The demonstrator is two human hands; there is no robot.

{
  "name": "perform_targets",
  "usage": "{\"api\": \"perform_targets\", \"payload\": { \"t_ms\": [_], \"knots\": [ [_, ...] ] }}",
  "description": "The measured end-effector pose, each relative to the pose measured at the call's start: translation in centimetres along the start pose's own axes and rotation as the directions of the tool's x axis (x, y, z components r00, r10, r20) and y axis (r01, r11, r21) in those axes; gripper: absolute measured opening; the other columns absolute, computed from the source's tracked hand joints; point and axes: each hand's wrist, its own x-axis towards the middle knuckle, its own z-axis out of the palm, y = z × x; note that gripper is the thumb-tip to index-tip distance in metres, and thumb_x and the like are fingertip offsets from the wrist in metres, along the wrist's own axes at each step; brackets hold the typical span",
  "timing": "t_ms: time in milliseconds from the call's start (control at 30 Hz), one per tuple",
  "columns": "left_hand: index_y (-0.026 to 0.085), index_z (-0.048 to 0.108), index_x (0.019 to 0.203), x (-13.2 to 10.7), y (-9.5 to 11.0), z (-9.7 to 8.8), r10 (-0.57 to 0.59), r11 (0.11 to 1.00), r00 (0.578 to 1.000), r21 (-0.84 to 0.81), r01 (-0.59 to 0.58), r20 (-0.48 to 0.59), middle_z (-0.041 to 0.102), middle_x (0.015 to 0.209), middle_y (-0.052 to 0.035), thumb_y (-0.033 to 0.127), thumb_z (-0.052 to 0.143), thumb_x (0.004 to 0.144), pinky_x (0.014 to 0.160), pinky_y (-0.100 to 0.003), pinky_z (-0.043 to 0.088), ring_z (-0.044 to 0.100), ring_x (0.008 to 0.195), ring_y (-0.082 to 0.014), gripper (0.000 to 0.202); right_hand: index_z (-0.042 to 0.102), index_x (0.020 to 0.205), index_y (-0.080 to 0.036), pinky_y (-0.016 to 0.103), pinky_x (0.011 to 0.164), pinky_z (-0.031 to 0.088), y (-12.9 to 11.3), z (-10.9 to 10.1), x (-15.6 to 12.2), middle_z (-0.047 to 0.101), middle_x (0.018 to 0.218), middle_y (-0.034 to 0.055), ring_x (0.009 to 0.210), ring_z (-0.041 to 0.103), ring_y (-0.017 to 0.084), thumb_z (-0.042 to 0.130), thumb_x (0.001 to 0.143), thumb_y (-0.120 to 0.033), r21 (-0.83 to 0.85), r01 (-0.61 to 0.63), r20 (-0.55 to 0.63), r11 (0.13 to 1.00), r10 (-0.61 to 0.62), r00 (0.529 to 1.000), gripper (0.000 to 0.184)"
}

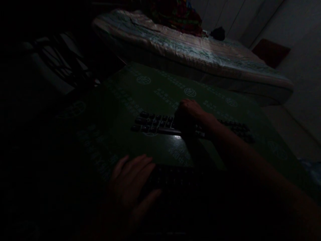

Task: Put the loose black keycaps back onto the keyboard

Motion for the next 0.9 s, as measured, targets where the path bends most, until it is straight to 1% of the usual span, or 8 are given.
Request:
{"api": "perform_targets", "payload": {
  "t_ms": [67,167,300,367,433,533,667,900],
  "knots": [
    [0.013,0.054,0.110,0.2,0.1,-0.1,-0.008,1.000,1.000,-0.012,0.008,0.005,0.066,0.112,-0.0134,0.028,0.050,0.090,0.096,-0.061,0.037,0.059,0.109,-0.0324,0.026,0.071,0.081,-0.008,0.029,0.073,0.045,-0.1,-1.0,0.2,0.067,0.095,0.0161,0.084,0.061,0.020,0.060,0.079,-0.014,-0.009,0.026,0.019,1.000,-0.025,0.999,0.012],
    [0.013,0.054,0.110,0.3,0.3,-0.2,-0.008,1.000,1.000,-0.021,0.008,0.019,0.066,0.112,-0.0135,0.027,0.051,0.089,0.096,-0.060,0.037,0.059,0.110,-0.0326,0.026,0.069,0.082,-0.010,0.035,0.085,0.047,-1.5,-2.7,-1.5,0.066,0.101,0.0158,0.097,0.061,0.023,0.059,0.081,-0.017,0.043,0.148,-0.124,0.988,-0.141,0.982,0.012],
    [0.012,0.055,0.109,0.3,0.3,-0.3,-0.027,0.999,0.998,-0.039,0.029,0.058,0.065,0.114,-0.0135,0.026,0.054,0.087,0.099,-0.060,0.034,0.057,0.112,-0.0328,0.027,0.068,0.088,-0.017,0.041,0.096,0.046,-6.8,-3.5,-8.2,0.066,0.108,0.0108,0.118,0.054,0.024,0.055,0.087,-0.026,0.097,0.379,-0.323,0.921,-0.331,0.887,0.016],
    [0.011,0.055,0.110,0.2,0.3,-0.2,-0.029,0.999,0.997,-0.044,0.032,0.065,0.065,0.115,-0.0137,0.025,0.056,0.085,0.101,-0.060,0.033,0.056,0.114,-0.0327,0.029,0.068,0.086,-0.020,0.041,0.094,0.048,-9.9,-2.6,-12.3,0.067,0.112,0.0084,0.121,0.052,0.024,0.052,0.089,-0.026,0.055,0.399,-0.308,0.915,-0.364,0.879,0.017],
    [0.011,0.055,0.109,0.2,0.3,-0.2,-0.027,0.999,0.998,-0.045,0.030,0.058,0.064,0.115,-0.0138,0.025,0.057,0.084,0.101,-0.059,0.032,0.055,0.114,-0.0324,0.029,0.068,0.089,-0.023,0.037,0.092,0.051,-12.5,-1.1,-15.9,0.067,0.113,0.0058,0.118,0.055,0.020,0.045,0.092,-0.021,0.026,0.312,-0.291,0.950,-0.291,0.911,0.023],
    [0.012,0.056,0.106,0.2,0.4,-0.1,-0.029,0.998,0.997,-0.048,0.033,0.074,0.065,0.113,-0.0138,0.026,0.059,0.083,0.101,-0.059,0.032,0.055,0.113,-0.0320,0.027,0.066,0.100,-0.023,0.036,0.093,0.050,-14.8,0.9,-19.4,0.067,0.114,0.0063,0.116,0.057,0.018,0.036,0.095,-0.017,-0.016,0.226,-0.344,0.974,-0.217,0.914,0.031],
    [0.013,0.056,0.108,0.1,0.3,0.1,-0.040,0.998,0.995,-0.050,0.045,0.092,0.064,0.116,-0.0137,0.028,0.061,0.083,0.103,-0.058,0.030,0.053,0.116,-0.0316,0.031,0.063,0.100,-0.017,0.043,0.097,0.047,-15.6,1.8,-20.4,0.068,0.111,0.0115,0.124,0.051,0.023,0.038,0.096,-0.018,-0.065,0.247,-0.437,0.967,-0.250,0.864,0.025],
    [0.012,0.057,0.106,0.2,0.5,0.0,-0.050,0.997,0.993,-0.059,0.057,0.104,0.064,0.114,-0.0128,0.028,0.063,0.081,0.103,-0.057,0.029,0.053,0.116,-0.0312,0.030,0.060,0.099,-0.014,0.045,0.100,0.044,-15.9,1.1,-19.7,0.068,0.110,0.0139,0.127,0.047,0.024,0.038,0.095,-0.015,-0.121,0.298,-0.429,0.947,-0.320,0.844,0.022]
  ]
}}
